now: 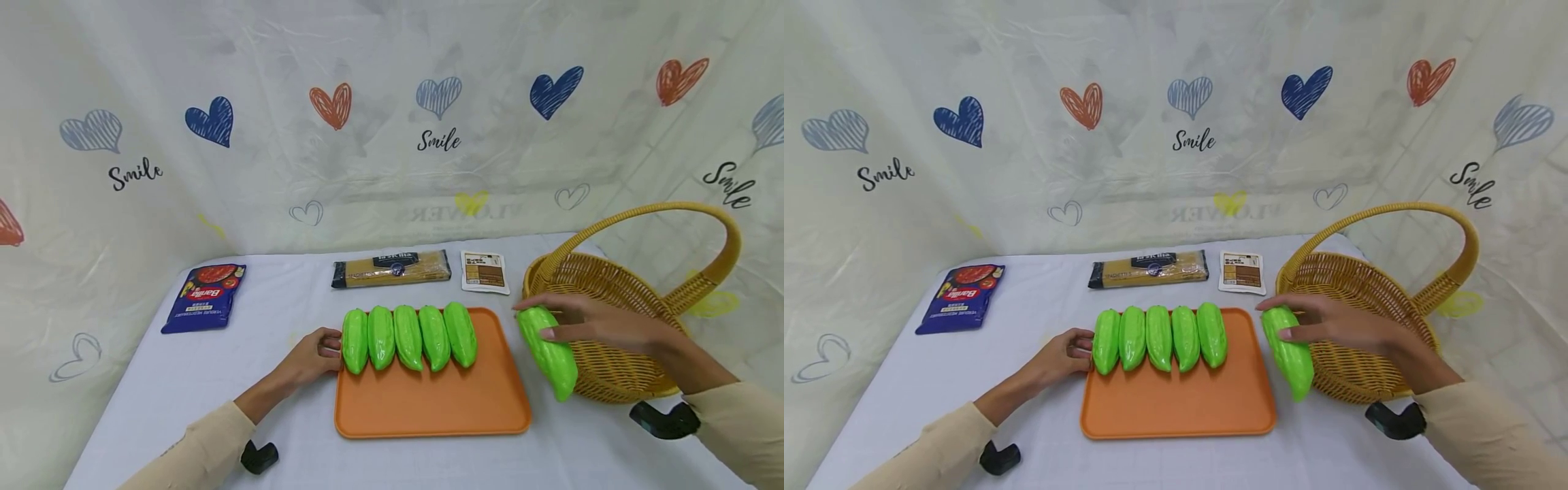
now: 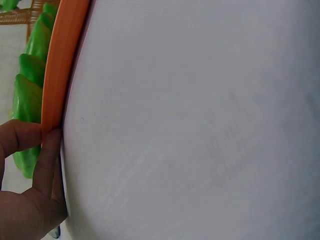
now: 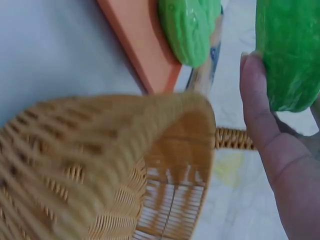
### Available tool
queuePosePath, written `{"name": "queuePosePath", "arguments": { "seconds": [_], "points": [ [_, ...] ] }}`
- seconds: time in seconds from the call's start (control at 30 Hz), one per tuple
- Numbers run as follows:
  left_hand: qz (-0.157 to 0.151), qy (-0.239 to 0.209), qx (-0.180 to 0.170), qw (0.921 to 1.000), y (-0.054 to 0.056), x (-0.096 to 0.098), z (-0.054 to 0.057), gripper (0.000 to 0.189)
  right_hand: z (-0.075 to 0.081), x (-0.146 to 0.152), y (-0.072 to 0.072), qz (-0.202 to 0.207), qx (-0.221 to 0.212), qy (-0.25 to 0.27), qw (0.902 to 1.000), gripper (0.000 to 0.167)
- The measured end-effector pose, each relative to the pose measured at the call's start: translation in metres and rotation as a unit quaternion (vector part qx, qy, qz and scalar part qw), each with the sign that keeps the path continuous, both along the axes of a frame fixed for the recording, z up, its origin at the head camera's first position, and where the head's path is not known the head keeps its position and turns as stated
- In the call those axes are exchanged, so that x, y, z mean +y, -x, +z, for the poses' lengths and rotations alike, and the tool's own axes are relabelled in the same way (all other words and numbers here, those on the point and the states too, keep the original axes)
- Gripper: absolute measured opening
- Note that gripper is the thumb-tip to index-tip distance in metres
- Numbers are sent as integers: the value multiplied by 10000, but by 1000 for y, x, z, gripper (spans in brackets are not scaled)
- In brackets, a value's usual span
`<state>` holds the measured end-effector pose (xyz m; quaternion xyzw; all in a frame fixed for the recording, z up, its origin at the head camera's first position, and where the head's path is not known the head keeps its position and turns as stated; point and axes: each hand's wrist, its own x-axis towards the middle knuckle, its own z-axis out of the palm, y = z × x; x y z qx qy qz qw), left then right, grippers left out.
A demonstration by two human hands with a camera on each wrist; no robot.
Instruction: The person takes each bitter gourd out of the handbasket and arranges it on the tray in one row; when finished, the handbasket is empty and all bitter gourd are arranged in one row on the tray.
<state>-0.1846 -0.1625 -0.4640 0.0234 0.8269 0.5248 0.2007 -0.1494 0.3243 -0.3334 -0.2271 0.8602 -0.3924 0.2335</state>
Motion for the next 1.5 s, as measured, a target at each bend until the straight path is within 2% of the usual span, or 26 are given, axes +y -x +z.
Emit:
{"name": "queuePosePath", "arguments": {
  "seconds": [0.23,0.43,0.5,0.77,1.0,1.27,1.5],
  "points": [
    [52,-93,-29,9999,0,0,0,66,-9,-18,-1,-133,243,39,9996,51],
    [76,-62,-2,10000,-1,1,0,65,-21,-38,4,-244,-326,680,9969,59],
    [87,-81,-6,9999,-2,1,1,65,-24,-43,4,-363,-387,760,9957,60],
    [78,-87,24,9999,-1,2,-1,65,-46,-58,9,-800,4,750,9940,57],
    [93,-116,25,9999,-1,2,-1,66,-54,-68,9,-962,259,686,9927,63],
    [29,-206,2,9998,-2,2,-2,66,-63,-74,13,-1846,156,593,9809,69],
    [3,-101,95,9999,-3,2,-1,67,-67,-87,14,-2503,495,239,9666,67]
  ]
}}
